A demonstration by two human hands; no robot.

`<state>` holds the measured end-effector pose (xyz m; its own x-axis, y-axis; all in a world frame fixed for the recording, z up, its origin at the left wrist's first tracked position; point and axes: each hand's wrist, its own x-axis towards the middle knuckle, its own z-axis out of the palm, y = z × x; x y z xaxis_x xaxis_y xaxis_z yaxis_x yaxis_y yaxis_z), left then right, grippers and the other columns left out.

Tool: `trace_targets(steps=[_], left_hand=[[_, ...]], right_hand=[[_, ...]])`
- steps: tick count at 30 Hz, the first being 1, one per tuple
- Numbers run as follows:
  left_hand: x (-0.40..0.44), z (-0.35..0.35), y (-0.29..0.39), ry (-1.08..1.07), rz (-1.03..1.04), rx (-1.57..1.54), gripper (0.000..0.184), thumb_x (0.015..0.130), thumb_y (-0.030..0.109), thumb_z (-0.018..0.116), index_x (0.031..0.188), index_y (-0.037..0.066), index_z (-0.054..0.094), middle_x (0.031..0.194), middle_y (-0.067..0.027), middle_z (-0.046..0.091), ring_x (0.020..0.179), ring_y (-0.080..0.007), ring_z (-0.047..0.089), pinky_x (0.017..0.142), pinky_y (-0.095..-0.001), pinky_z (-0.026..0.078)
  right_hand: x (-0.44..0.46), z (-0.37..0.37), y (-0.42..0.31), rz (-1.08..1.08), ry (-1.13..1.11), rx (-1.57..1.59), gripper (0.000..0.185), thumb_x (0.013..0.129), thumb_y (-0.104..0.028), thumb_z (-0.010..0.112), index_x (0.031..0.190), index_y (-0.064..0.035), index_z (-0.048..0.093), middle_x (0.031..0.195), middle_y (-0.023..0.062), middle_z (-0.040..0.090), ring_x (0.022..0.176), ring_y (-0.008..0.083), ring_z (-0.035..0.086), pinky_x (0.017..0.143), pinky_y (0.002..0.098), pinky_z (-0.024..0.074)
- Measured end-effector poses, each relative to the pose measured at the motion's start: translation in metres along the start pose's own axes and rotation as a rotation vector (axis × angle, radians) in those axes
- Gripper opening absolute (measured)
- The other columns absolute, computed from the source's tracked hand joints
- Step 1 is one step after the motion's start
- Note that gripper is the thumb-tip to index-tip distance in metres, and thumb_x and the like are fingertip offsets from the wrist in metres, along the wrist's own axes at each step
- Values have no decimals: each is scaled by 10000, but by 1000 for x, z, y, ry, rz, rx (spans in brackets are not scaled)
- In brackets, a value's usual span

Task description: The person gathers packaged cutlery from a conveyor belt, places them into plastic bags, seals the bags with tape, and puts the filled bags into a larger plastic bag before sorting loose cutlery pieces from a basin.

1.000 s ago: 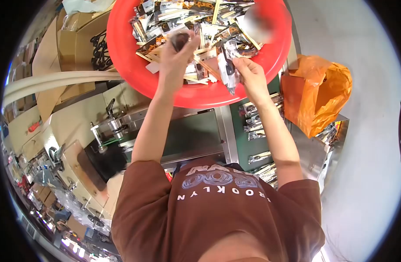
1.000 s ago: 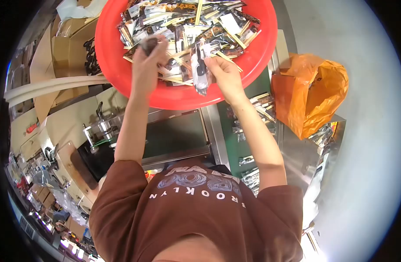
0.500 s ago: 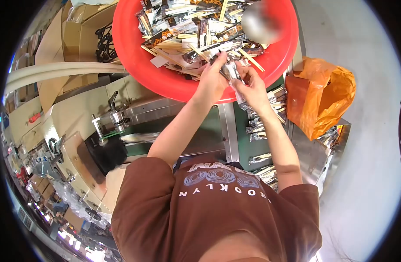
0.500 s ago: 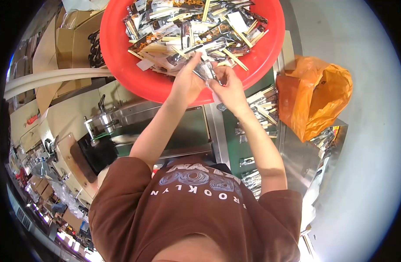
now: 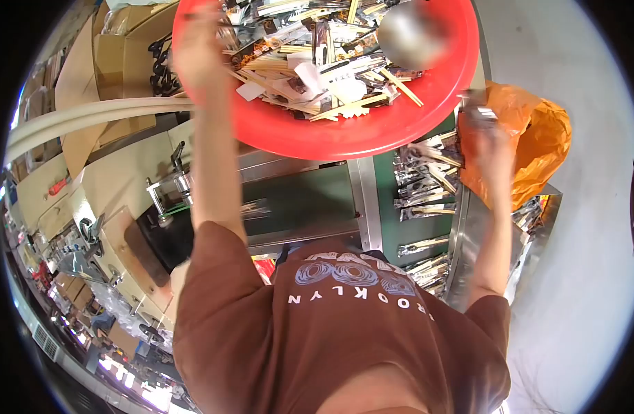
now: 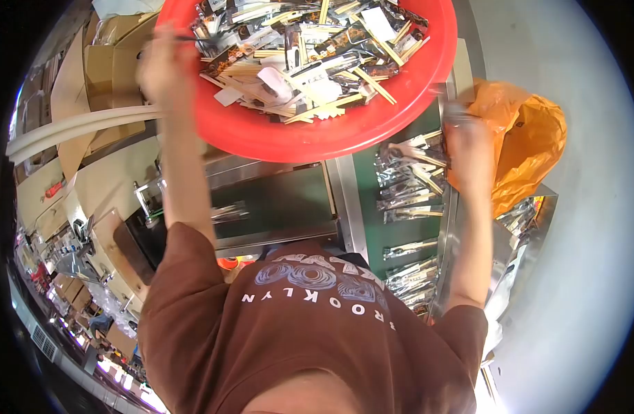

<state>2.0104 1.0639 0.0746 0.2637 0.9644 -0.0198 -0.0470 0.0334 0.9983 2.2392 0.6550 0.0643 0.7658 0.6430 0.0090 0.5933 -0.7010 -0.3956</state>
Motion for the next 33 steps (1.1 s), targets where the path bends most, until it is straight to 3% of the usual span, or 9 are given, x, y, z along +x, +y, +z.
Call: trace_targets(steps=[3,5,9,13,17,20,25,28,33], left_hand=[[84,-79,6,384,558,492,282,829,270,698,846,-11,708,715,-64,629,605,-124,588,539,-263,464],[155,-153,-30,388,467,971,383,800,344,705,874,-31,699,903,-144,645,745,-210,630,672,-354,505],[169,-155,-69,770,459,1702,450,785,370,710,989,-29,668,998,-176,636,854,-259,636,805,-369,492],[119,-90,-32,1,593,1032,446,815,314,697,1098,-22,615,962,-119,644,873,-208,622,825,-318,477],[-47,19,5,-664,42,423,291,885,204,627,1097,7,603,829,-15,590,783,-100,534,746,-246,441],[-195,91,-13,-1252,-578,166,164,918,154,558,1014,33,613,786,0,569,725,-68,510,675,-226,422],[-443,132,-170,-1809,-356,482,473,844,314,652,1176,-3,536,1018,-124,635,907,-216,614,822,-317,470],[-535,132,-248,-1852,279,811,593,771,329,709,1163,-67,506,1141,-259,567,1072,-392,542,931,-457,420],[-598,152,-306,-1333,971,1025,686,741,278,677,1258,-68,386,1222,-289,458,1084,-439,447,957,-520,357]], right_hand=[[17,-46,120,549,128,-256,368,876,-316,536,826,39,623,922,256,629,853,392,608,714,456,469],[7,-34,307,551,112,-603,593,854,-570,514,975,-4,643,836,218,660,768,388,645,696,468,496],[7,-26,339,569,-67,-795,790,823,-650,483,1034,101,609,982,287,631,987,413,595,847,471,466],[-31,-20,126,139,456,-142,348,901,-269,594,1124,-2,596,1107,160,623,988,309,600,854,370,475],[-198,59,57,392,113,271,184,816,-75,567,990,-84,627,868,119,640,774,313,609,703,395,505],[-366,126,48,558,-99,204,224,816,-257,601,939,-76,648,892,163,659,820,346,632,756,434,498],[-662,175,84,1346,-281,278,411,835,-422,599,964,-36,655,963,216,654,920,360,634,818,420,488],[-773,145,127,1692,-75,293,554,802,-498,622,996,20,647,1004,243,648,959,370,625,850,409,477],[-931,127,260,1807,354,286,750,731,-557,682,1109,82,580,1071,271,622,1056,357,594,899,394,458]])
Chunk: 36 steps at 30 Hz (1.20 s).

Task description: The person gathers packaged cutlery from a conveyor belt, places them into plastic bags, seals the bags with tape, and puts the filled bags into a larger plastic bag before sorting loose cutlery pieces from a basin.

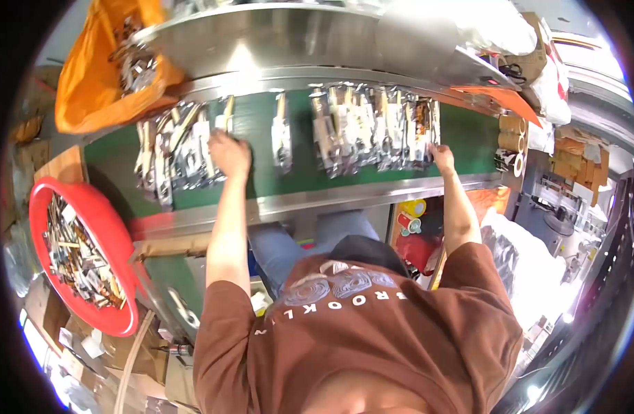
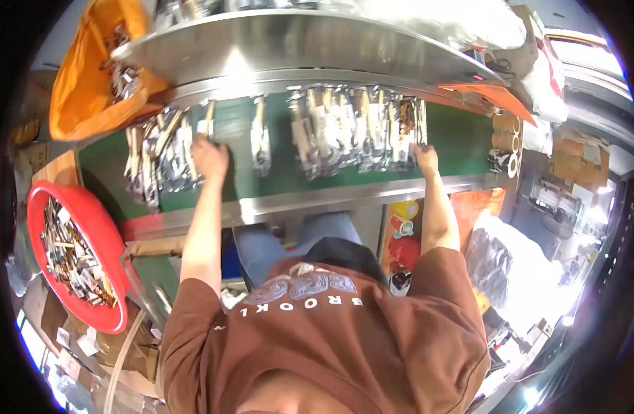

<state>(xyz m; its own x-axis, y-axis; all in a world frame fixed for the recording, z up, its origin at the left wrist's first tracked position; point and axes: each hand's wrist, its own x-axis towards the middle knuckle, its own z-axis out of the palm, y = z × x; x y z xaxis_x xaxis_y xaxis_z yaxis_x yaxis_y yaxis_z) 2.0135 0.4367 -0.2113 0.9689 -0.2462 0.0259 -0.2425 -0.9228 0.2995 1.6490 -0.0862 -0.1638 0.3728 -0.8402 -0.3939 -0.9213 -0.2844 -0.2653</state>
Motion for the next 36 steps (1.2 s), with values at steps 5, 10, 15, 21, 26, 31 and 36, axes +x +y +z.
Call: trace_targets(steps=[5,10,15,21,26,31,36], left_hand=[[4,22,73,-112,-307,179,721,813,402,602,1371,28,340,1424,-162,342,1205,-423,351,937,-572,361],[-56,64,260,-254,-232,8,1006,737,631,619,1382,-56,268,1328,-259,379,1146,-421,368,908,-575,359],[-138,102,345,-588,-300,-988,975,713,312,773,1418,-29,193,1342,-238,410,1247,-368,393,1050,-427,327],[-104,50,348,-850,-600,-1559,946,725,246,789,1437,5,214,1402,-180,390,1304,-271,371,1078,-375,302],[1,84,319,-604,-525,-1522,553,799,334,718,1167,-26,514,984,-139,640,886,-192,635,769,-340,529],[-88,15,297,-478,-486,-1742,394,813,270,707,1083,3,600,931,-61,649,841,-119,601,759,-273,496],[-255,-27,229,-26,-750,-1291,1025,750,602,664,1344,-123,248,1242,-261,493,1207,-315,474,1022,-387,380]], right_hand=[[125,7,22,75,74,143,1110,645,-724,641,1339,94,357,1302,312,456,1224,395,451,1013,423,369],[45,50,-104,35,50,22,1105,670,-744,596,1435,-29,241,1369,240,383,1274,411,323,1045,512,290],[-26,60,-112,-147,-428,702,998,691,-556,728,1411,-13,300,1354,196,440,1280,348,370,1052,428,298],[28,54,-78,292,-929,970,636,842,-447,646,1291,-23,490,1199,109,587,1081,220,570,949,345,437],[89,59,-199,16,-901,983,749,797,-607,615,1271,-37,504,1138,67,607,1021,191,585,868,330,470],[-21,39,-225,-76,-942,631,813,796,-610,612,1283,30,492,1204,114,570,1083,199,533,917,307,408],[-152,94,-220,-441,-1329,390,751,889,-550,520,1411,-35,355,1444,88,361,1324,211,331,1085,338,263]])
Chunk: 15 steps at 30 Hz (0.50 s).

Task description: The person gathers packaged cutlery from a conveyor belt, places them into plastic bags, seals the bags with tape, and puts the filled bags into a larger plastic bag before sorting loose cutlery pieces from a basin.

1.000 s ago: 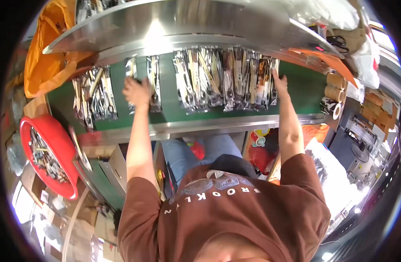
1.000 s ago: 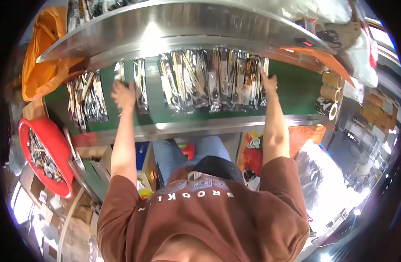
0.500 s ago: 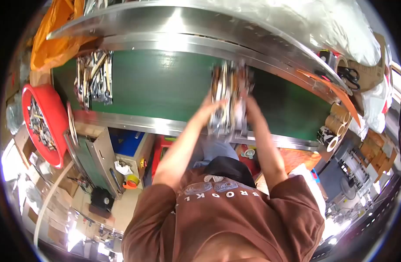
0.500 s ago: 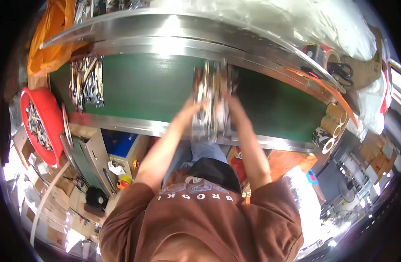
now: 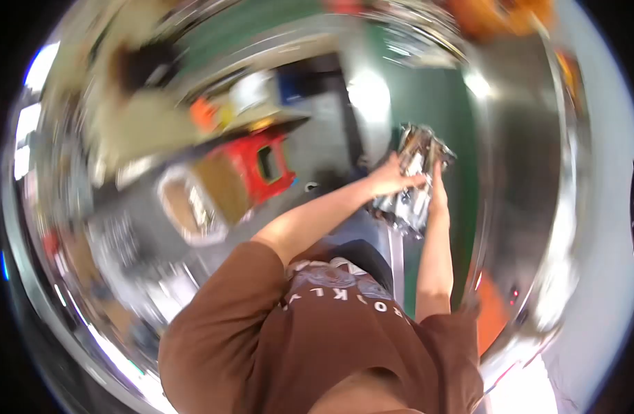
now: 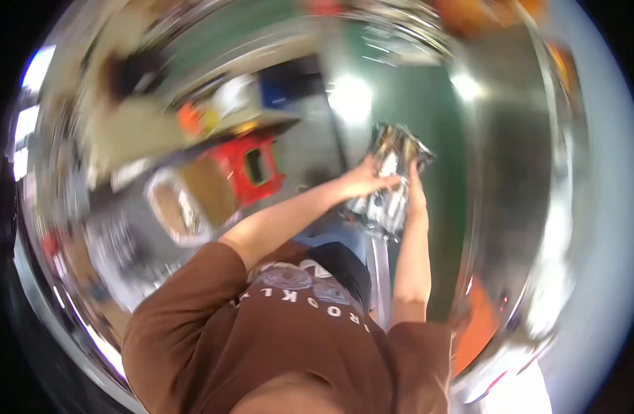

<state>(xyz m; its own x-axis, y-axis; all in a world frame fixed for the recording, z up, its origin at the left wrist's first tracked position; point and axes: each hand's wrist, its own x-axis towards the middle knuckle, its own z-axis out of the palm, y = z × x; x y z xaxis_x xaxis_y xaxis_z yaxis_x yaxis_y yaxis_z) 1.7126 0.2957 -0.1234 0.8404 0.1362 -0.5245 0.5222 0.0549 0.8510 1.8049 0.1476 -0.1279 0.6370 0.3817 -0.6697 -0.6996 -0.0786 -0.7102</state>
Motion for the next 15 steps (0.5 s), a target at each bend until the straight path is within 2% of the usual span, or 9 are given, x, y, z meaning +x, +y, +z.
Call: trace_targets(steps=[4,5,6,8,10,12,13,14,15], left_hand=[[-160,-114,-1,501,-308,-181,964,711,660,641,1360,-1,377,1303,-307,430,1267,-417,379,1084,-436,275],[-175,-134,-26,671,-214,-104,905,693,667,652,1307,28,471,1282,-297,465,1249,-407,404,1064,-425,303],[-239,-169,10,776,-382,-37,863,688,643,680,1262,20,516,1202,-258,553,1132,-359,526,1000,-415,380],[-267,-192,-60,1009,-290,-490,748,741,539,707,1248,20,525,1106,-182,619,1012,-269,597,889,-382,464],[-341,-216,-46,1122,293,-1173,437,869,295,654,1193,23,542,1039,-78,637,954,-200,626,798,-322,509],[-389,-232,-69,1243,541,-1564,408,900,252,611,1224,31,499,1140,-72,602,1046,-204,587,873,-360,485],[-393,-240,-85,1300,775,-1723,405,913,240,586,1246,39,472,1177,-71,576,1085,-205,558,911,-378,461],[-392,-246,-109,1343,1025,-1867,404,927,227,562,1269,47,445,1214,-70,551,1124,-205,528,949,-396,437],[-385,-252,-143,1413,1059,-1997,408,943,233,523,1292,55,407,1249,-86,517,1173,-221,483,1017,-422,378]], right_hand=[[15,171,34,330,-676,-218,661,942,-538,407,1367,-31,404,1311,116,502,1173,237,507,960,353,432],[17,223,29,399,-683,-502,634,945,-508,431,1345,-17,411,1254,133,534,1119,244,543,897,349,477],[-12,301,12,416,-807,-803,675,895,-500,548,1335,-5,415,1208,142,556,1089,223,550,878,331,483],[-61,424,33,171,-1253,-821,915,752,-491,730,1385,23,314,1290,138,491,1131,220,499,968,335,415],[-128,547,48,-147,-1576,-1438,885,735,-413,749,1366,53,340,1314,163,479,1178,236,476,1022,327,358],[-211,642,107,78,-2102,-1594,928,719,-473,734,1360,72,341,1310,204,486,1182,269,495,1017,344,366],[-243,678,143,-88,-2345,-1945,959,695,-552,712,1338,76,376,1281,223,510,1183,285,502,1010,344,376],[-254,688,191,-471,-2370,-1984,961,659,-610,703,1305,53,442,1246,222,542,1141,294,538,982,346,398],[-279,704,232,-390,-2487,-2214,907,623,-628,720,1233,19,541,1154,192,606,1080,282,575,929,367,432]])
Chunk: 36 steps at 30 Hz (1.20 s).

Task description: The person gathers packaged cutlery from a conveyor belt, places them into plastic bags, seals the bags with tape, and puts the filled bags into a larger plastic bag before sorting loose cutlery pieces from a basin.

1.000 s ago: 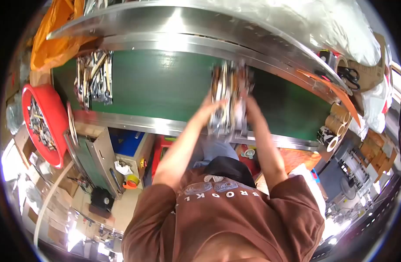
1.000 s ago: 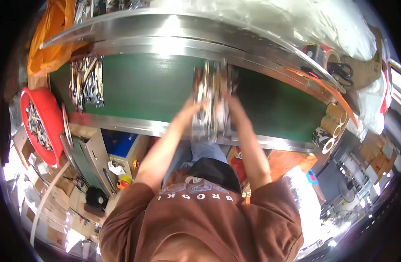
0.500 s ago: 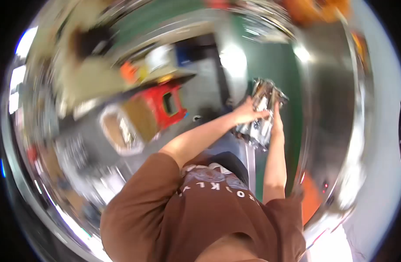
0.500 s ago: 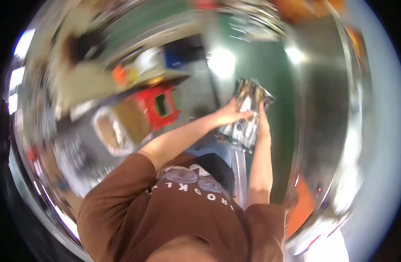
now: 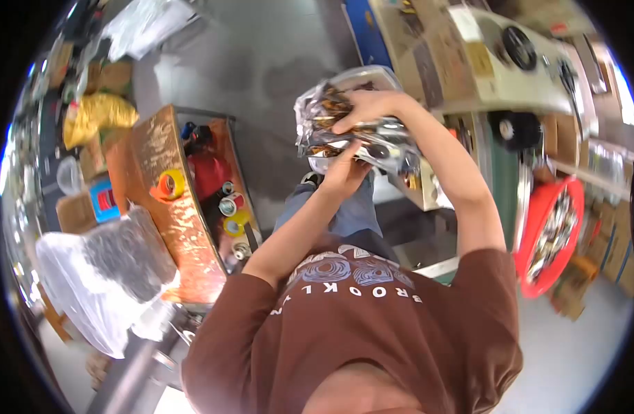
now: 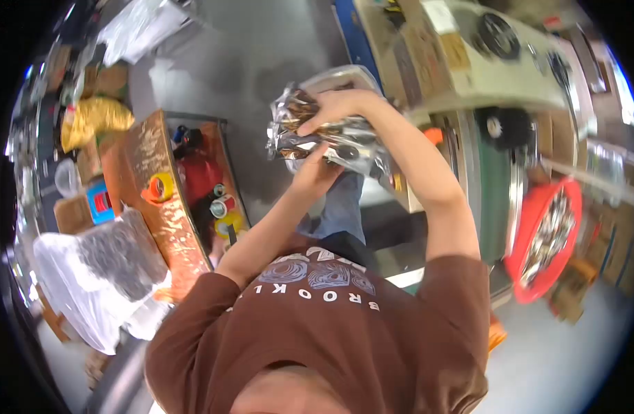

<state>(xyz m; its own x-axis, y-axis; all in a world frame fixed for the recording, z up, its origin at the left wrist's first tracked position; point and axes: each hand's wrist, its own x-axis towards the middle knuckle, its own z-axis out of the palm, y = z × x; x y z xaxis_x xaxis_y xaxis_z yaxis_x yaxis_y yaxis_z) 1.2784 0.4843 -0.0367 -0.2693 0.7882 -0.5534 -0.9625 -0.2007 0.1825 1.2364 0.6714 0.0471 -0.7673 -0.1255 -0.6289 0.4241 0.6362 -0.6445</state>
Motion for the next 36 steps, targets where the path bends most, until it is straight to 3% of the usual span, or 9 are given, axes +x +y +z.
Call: trace_targets(steps=[5,10,13,14,22,25,27,32,36], left_hand=[[103,-62,-4,186,-41,-551,357,954,202,475,1273,47,441,1259,-140,517,1146,-265,509,1017,-440,419],[12,-18,55,222,-228,417,280,915,218,514,1108,37,604,1015,-113,653,870,-167,620,795,-296,512],[18,-85,67,881,448,849,336,909,296,499,1055,25,635,849,-84,653,733,-135,601,662,-264,459],[45,-115,60,1023,672,980,442,881,390,525,1030,-15,622,886,-199,673,831,-326,645,776,-382,489],[65,-73,102,859,277,1221,441,904,413,477,1052,34,648,945,-255,641,946,-384,619,853,-448,461],[52,4,149,1011,137,1714,484,804,383,647,1170,72,591,971,-174,671,996,-294,628,872,-412,473],[74,28,142,1224,836,2166,628,725,368,734,1243,95,504,1160,-137,608,1133,-309,542,881,-413,467],[165,29,137,612,256,2223,499,729,345,726,1125,103,541,1173,-114,540,1118,-309,500,865,-424,466],[154,1,101,431,909,1968,149,818,211,605,888,80,616,924,-107,561,983,-317,544,787,-425,491]], right_hand=[[156,19,53,-37,-229,-411,824,561,-645,751,1011,37,652,996,185,656,955,290,619,857,388,470],[123,27,69,-290,151,-469,1018,558,-600,762,1259,60,434,1248,250,519,1181,368,494,982,427,394],[75,25,72,-327,321,-568,1165,499,-617,775,1380,-1,327,1383,246,382,1312,380,337,1054,544,266],[63,32,71,-300,307,-667,1182,495,-617,774,1399,-16,306,1410,241,339,1333,389,291,1056,573,233],[107,110,166,-251,636,-1230,1225,529,-500,815,1470,-78,154,1503,212,173,1393,427,116,1053,665,147],[70,58,109,-148,125,-858,1136,605,-466,795,1470,-88,162,1504,210,163,1396,413,120,1055,662,148],[54,49,117,-278,276,-638,1090,630,-482,779,1467,-112,185,1503,192,172,1395,387,147,1079,626,136],[2,65,115,-492,213,-506,756,708,-414,725,1335,-111,429,1417,156,371,1366,377,243,1108,555,150],[-4,87,128,-572,257,-528,337,721,-256,697,998,-68,669,1390,152,418,1366,348,262,1101,559,173]])
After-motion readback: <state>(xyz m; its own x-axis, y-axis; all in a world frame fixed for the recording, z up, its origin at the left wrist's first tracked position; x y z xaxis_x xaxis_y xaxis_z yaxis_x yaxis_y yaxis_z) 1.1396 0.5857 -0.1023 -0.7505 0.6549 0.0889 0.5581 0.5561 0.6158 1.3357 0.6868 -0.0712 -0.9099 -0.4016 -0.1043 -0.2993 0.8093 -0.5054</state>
